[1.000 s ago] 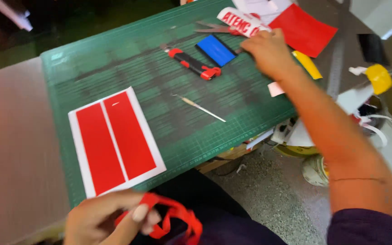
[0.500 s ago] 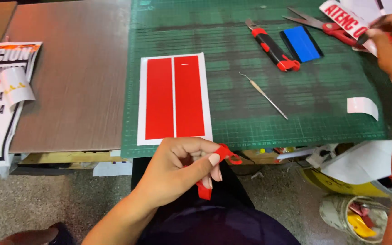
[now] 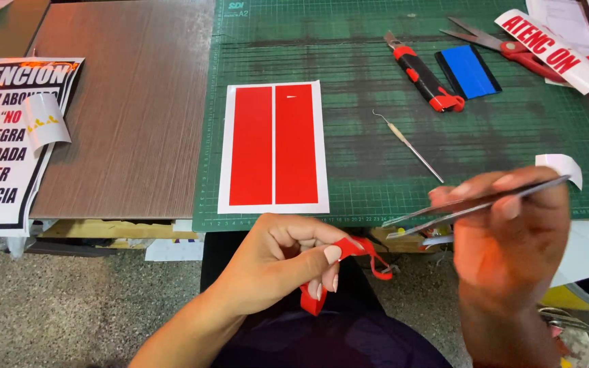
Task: Weeding excess vinyl from cut stickers and preparing signs on a cutting mat
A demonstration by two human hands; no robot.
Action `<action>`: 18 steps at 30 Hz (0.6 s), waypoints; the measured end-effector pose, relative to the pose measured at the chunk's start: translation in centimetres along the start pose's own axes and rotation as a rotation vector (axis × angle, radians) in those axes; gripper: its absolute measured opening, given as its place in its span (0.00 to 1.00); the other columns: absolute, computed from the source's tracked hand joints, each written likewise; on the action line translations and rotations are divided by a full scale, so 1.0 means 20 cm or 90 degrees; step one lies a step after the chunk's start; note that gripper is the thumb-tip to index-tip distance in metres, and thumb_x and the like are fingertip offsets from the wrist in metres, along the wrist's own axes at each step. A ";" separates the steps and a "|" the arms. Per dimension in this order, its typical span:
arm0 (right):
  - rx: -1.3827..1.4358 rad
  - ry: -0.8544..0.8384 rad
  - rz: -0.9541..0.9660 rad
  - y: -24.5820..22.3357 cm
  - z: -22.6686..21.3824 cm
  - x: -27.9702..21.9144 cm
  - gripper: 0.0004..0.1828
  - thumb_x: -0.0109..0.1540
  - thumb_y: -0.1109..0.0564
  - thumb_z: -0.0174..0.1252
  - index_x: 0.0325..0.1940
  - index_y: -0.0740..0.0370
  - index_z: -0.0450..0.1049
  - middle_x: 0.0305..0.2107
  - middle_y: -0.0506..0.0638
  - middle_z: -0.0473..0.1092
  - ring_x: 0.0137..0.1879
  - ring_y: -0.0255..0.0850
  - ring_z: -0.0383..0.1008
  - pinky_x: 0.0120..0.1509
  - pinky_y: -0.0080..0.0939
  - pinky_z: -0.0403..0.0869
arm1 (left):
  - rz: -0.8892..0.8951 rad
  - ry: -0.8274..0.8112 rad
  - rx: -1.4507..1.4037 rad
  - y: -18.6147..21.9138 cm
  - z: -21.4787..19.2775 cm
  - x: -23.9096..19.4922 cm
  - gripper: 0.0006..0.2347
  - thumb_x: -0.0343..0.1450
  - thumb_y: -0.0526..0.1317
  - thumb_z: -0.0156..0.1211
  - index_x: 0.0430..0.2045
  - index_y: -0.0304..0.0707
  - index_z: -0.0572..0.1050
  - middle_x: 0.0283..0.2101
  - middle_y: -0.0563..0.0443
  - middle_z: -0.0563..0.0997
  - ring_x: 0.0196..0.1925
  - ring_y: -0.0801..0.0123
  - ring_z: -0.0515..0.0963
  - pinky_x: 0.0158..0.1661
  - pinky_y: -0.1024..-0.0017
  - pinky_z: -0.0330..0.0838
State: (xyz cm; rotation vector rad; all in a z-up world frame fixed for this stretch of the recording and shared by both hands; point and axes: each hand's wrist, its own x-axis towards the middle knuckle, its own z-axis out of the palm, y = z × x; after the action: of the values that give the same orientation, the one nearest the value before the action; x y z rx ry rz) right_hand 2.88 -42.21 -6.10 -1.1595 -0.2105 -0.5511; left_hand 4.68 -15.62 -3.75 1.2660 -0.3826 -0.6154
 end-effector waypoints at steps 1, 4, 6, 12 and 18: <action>-0.024 -0.006 0.004 -0.01 0.05 -0.03 0.14 0.70 0.50 0.60 0.51 0.57 0.66 0.37 0.57 0.73 0.43 0.46 0.80 0.58 0.52 0.84 | -0.002 0.004 -0.002 -0.01 0.00 -0.01 0.09 0.74 0.36 0.58 0.42 0.29 0.82 0.22 0.45 0.82 0.19 0.71 0.79 0.21 0.78 0.75; -0.072 -0.013 0.016 -0.04 0.10 -0.05 0.12 0.70 0.48 0.59 0.49 0.54 0.66 0.35 0.56 0.73 0.39 0.46 0.81 0.61 0.55 0.84 | 0.035 -0.012 -0.003 -0.01 -0.01 -0.03 0.10 0.75 0.36 0.58 0.43 0.29 0.82 0.23 0.46 0.81 0.20 0.73 0.78 0.24 0.80 0.74; -0.084 -0.024 0.018 -0.05 0.14 -0.05 0.11 0.70 0.49 0.58 0.49 0.55 0.66 0.35 0.57 0.73 0.39 0.48 0.81 0.61 0.55 0.84 | 0.031 -0.003 -0.010 0.00 0.00 -0.04 0.09 0.75 0.35 0.58 0.43 0.28 0.82 0.22 0.46 0.81 0.19 0.73 0.77 0.23 0.80 0.74; -0.096 -0.063 0.036 -0.07 0.18 -0.05 0.11 0.70 0.49 0.57 0.47 0.56 0.65 0.36 0.59 0.74 0.38 0.48 0.83 0.64 0.57 0.84 | 0.041 -0.007 -0.020 0.00 0.00 -0.06 0.09 0.75 0.36 0.58 0.42 0.28 0.82 0.23 0.47 0.81 0.20 0.74 0.77 0.24 0.79 0.74; -0.091 -0.069 0.047 -0.07 0.20 -0.05 0.10 0.70 0.51 0.57 0.47 0.57 0.66 0.35 0.58 0.74 0.38 0.48 0.83 0.68 0.60 0.83 | 0.028 0.000 -0.036 0.01 0.01 -0.07 0.08 0.75 0.34 0.58 0.41 0.28 0.82 0.22 0.45 0.81 0.19 0.71 0.78 0.23 0.79 0.74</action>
State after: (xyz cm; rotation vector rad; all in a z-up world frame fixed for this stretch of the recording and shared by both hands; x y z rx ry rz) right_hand 1.69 -38.67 -3.78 -1.3327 -0.2226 -0.4435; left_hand 3.57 -14.82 -3.41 1.2012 -0.3889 -0.5854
